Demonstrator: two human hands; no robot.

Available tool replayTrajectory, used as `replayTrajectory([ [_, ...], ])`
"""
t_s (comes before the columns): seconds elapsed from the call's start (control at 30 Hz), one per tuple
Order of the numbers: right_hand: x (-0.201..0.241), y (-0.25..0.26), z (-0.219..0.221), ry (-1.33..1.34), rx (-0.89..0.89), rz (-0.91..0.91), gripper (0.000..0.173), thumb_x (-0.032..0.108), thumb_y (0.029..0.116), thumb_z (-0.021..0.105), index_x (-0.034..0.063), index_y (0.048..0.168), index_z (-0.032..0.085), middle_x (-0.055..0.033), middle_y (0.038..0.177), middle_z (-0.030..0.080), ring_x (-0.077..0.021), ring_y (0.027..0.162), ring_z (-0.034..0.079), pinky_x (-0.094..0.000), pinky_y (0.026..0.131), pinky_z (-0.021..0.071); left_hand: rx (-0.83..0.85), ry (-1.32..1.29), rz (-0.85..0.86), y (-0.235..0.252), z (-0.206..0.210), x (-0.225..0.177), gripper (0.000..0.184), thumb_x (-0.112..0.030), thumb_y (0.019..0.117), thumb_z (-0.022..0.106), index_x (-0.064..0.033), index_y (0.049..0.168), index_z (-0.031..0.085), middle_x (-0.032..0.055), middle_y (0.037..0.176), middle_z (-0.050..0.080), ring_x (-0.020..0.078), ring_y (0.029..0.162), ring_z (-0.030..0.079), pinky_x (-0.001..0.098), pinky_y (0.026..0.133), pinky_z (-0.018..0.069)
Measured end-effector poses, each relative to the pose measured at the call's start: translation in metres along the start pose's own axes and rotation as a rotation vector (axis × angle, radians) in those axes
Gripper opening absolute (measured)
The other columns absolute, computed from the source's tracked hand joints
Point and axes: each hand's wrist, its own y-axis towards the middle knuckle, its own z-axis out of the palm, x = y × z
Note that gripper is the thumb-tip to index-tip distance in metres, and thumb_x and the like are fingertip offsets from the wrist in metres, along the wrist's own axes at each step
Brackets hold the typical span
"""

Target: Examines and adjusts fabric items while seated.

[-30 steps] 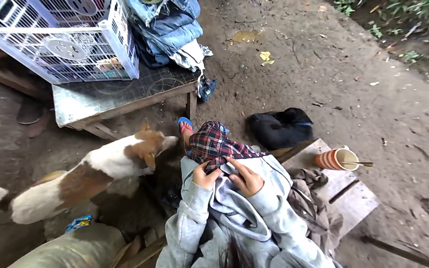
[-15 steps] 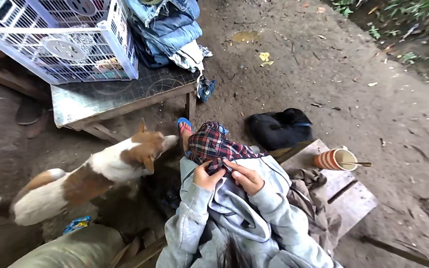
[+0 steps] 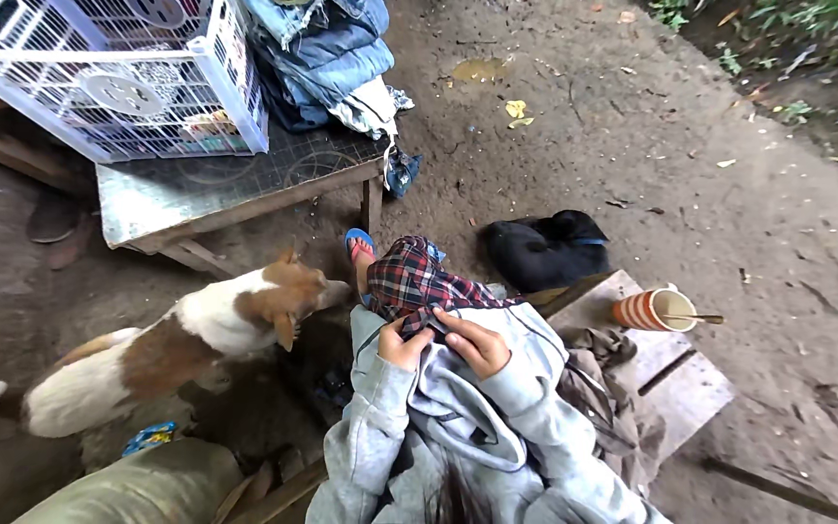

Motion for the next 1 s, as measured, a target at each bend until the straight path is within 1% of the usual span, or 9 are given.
replayTrajectory([
  [0.07, 0.005, 0.002, -0.003, 0.312, 0.036, 0.135, 0.039, 0.015, 0.1023, 0.049, -0.0084, 0.131, 0.063, -0.0068, 0.115, 0.073, 0.0059, 0.083, 0.061, -0.013, 0.075, 0.0487, 0.017, 0.014, 0.022, 0.0, -0.001, 0.0, 0.014, 0.008, 0.0798, 0.068, 0.0059, 0.093, 0.07, 0.0005, 0.084, 0.073, -0.003, 0.08, 0.067, 0.0186, 0.08, 0.0564],
  [0.17, 0.009, 0.002, -0.007, 0.447, 0.087, 0.227, 0.043, 0.016, 0.1018, 0.048, -0.0083, 0.136, 0.057, 0.0057, 0.089, 0.066, 0.0101, 0.062, 0.046, -0.0108, 0.057, 0.0401, 0.047, 0.014, 0.043, 0.0, -0.003, 0.001, 0.016, 0.008, 0.0796, 0.068, 0.0059, 0.095, 0.071, 0.0008, 0.085, 0.073, -0.0029, 0.081, 0.067, 0.0189, 0.081, 0.0567],
  [0.27, 0.006, -0.004, -0.008, 0.116, 0.085, 0.074, 0.044, 0.022, 0.1038, 0.051, -0.0039, 0.138, 0.06, -0.0151, 0.124, 0.072, -0.0111, 0.095, 0.072, -0.0289, 0.087, 0.0568, 0.023, -0.008, 0.005, -0.001, -0.002, 0.0, 0.019, 0.011, 0.0773, 0.065, 0.0059, 0.095, 0.069, -0.0003, 0.084, 0.072, -0.003, 0.08, 0.067, 0.0192, 0.079, 0.0565],
  [0.4, 0.011, -0.009, -0.005, -0.167, 0.046, 0.092, 0.045, 0.027, 0.1017, 0.055, 0.0059, 0.141, 0.062, -0.0221, 0.108, 0.073, -0.0348, 0.077, 0.073, -0.0531, 0.067, 0.059, -0.001, -0.04, -0.002, -0.001, 0.0, -0.002, 0.015, 0.012, 0.0787, 0.065, 0.0026, 0.09, 0.069, -0.0043, 0.079, 0.071, -0.0037, 0.075, 0.066, 0.0183, 0.076, 0.0566],
  [0.63, 0.011, -0.008, 0.002, -0.248, -0.025, 0.072, 0.041, 0.025, 0.1012, 0.055, 0.0074, 0.137, 0.066, -0.0215, 0.099, 0.073, -0.0347, 0.068, 0.071, -0.0516, 0.058, 0.0569, -0.003, -0.042, 0.022, -0.002, 0.001, -0.001, 0.012, 0.009, 0.0787, 0.066, 0.0017, 0.088, 0.069, -0.0047, 0.077, 0.071, -0.0038, 0.075, 0.066, 0.0184, 0.075, 0.0566],
  [0.73, 0.008, -0.004, 0.003, -0.183, -0.019, 0.07, 0.039, 0.022, 0.1019, 0.055, 0.0028, 0.134, 0.067, -0.0212, 0.108, 0.074, -0.034, 0.084, 0.074, -0.05, 0.073, 0.0599, -0.004, -0.015, 0.017, -0.002, 0.001, 0.001, 0.011, 0.008, 0.0804, 0.067, 0.0054, 0.091, 0.068, -0.0013, 0.08, 0.071, -0.0031, 0.077, 0.067, 0.0188, 0.078, 0.0565],
  [0.83, 0.004, 0.0, -0.002, 0.072, 0.033, 0.108, 0.039, 0.017, 0.1031, 0.052, -0.0057, 0.131, 0.065, -0.0181, 0.127, 0.07, -0.0174, 0.109, 0.071, -0.0317, 0.098, 0.0543, 0.011, 0.028, 0.028, -0.001, 0.0, 0.002, 0.013, 0.006, 0.0807, 0.068, 0.007, 0.093, 0.068, 0.001, 0.083, 0.072, -0.0027, 0.079, 0.067, 0.0191, 0.079, 0.0562],
  [0.9, 0.007, 0.002, -0.006, 0.298, 0.062, 0.235, 0.04, 0.016, 0.1022, 0.048, -0.0075, 0.132, 0.063, -0.0061, 0.114, 0.073, 0.0049, 0.083, 0.06, -0.014, 0.074, 0.0477, 0.031, 0.067, 0.044, 0.0, -0.003, 0.002, 0.014, 0.005, 0.0814, 0.069, 0.0072, 0.095, 0.07, 0.0025, 0.084, 0.072, -0.003, 0.08, 0.067, 0.0188, 0.08, 0.0559],
  [1.0, 0.007, 0.004, -0.01, 0.466, 0.115, 0.319, 0.043, 0.016, 0.1023, 0.046, -0.0079, 0.135, 0.057, 0.0101, 0.076, 0.06, 0.0088, 0.057, 0.041, -0.0122, 0.053, 0.0369, 0.067, 0.125, 0.025, 0.001, -0.004, 0.001, 0.014, 0.001, 0.0835, 0.072, 0.0068, 0.096, 0.07, 0.0038, 0.085, 0.072, -0.0018, 0.08, 0.066, 0.0196, 0.08, 0.0553],
])
